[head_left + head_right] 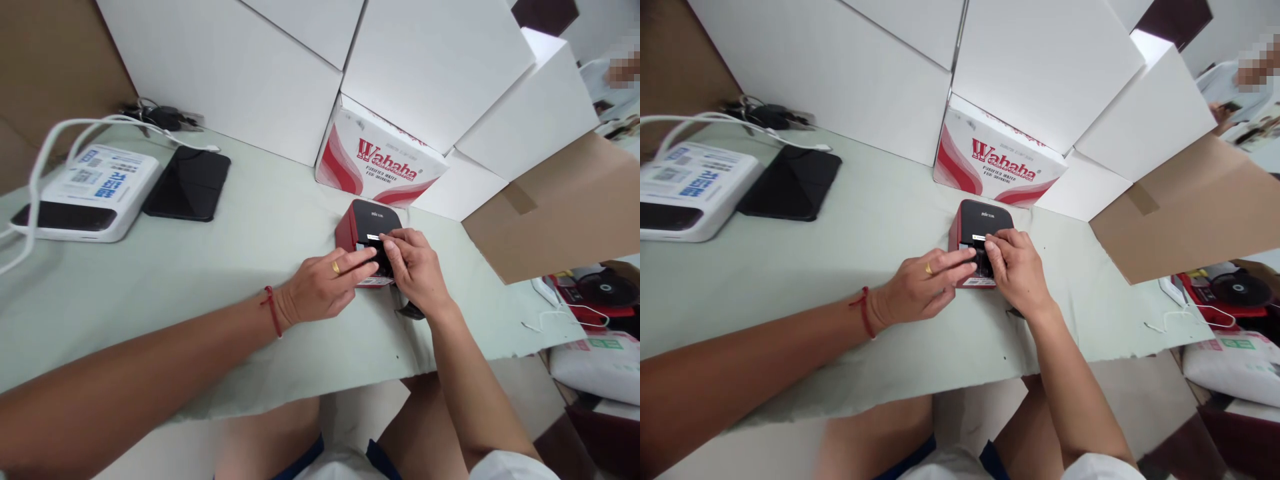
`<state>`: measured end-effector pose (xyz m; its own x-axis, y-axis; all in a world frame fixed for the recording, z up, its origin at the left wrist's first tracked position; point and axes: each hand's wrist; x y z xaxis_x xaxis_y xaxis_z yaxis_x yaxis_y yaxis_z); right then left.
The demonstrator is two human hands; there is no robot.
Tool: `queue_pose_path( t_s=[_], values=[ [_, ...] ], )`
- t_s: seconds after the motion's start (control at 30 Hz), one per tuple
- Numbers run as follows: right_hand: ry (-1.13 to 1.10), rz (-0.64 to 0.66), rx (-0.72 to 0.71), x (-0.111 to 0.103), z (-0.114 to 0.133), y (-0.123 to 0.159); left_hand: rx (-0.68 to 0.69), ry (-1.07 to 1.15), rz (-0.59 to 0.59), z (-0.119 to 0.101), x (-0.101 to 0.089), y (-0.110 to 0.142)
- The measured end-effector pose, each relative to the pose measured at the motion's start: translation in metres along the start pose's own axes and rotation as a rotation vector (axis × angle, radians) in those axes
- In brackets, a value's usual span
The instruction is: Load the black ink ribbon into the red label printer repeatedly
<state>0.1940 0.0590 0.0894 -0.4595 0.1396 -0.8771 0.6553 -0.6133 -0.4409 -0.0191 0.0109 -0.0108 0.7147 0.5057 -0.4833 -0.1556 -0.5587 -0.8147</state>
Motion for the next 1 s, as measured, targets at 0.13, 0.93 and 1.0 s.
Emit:
queue_pose_path(
  t_s=[0.13,0.93,1.0],
  values=[
    [0.019,-0.012,0.063,0.006,0.003,0.002,-0.230,0.050,-0.068,0.005,0.002,0.001],
    [-0.047,-0.080,-0.034,0.006,0.019,0.045,-0.100,0.069,-0.029,0.007,0.002,0.001],
    [-0.056,-0.114,-0.026,0.004,0.022,0.046,-0.138,0.072,-0.025,0.005,0.001,-0.001]
  ],
)
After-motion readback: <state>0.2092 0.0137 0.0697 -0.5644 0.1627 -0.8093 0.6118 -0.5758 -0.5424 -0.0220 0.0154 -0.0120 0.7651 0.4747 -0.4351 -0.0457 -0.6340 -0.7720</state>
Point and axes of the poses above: each hand's wrist, its own y-axis away from the middle knuckle, its own x-axis out of the palm, z = x × y, and after that the axes turned 12 degrees about -x, right-handed
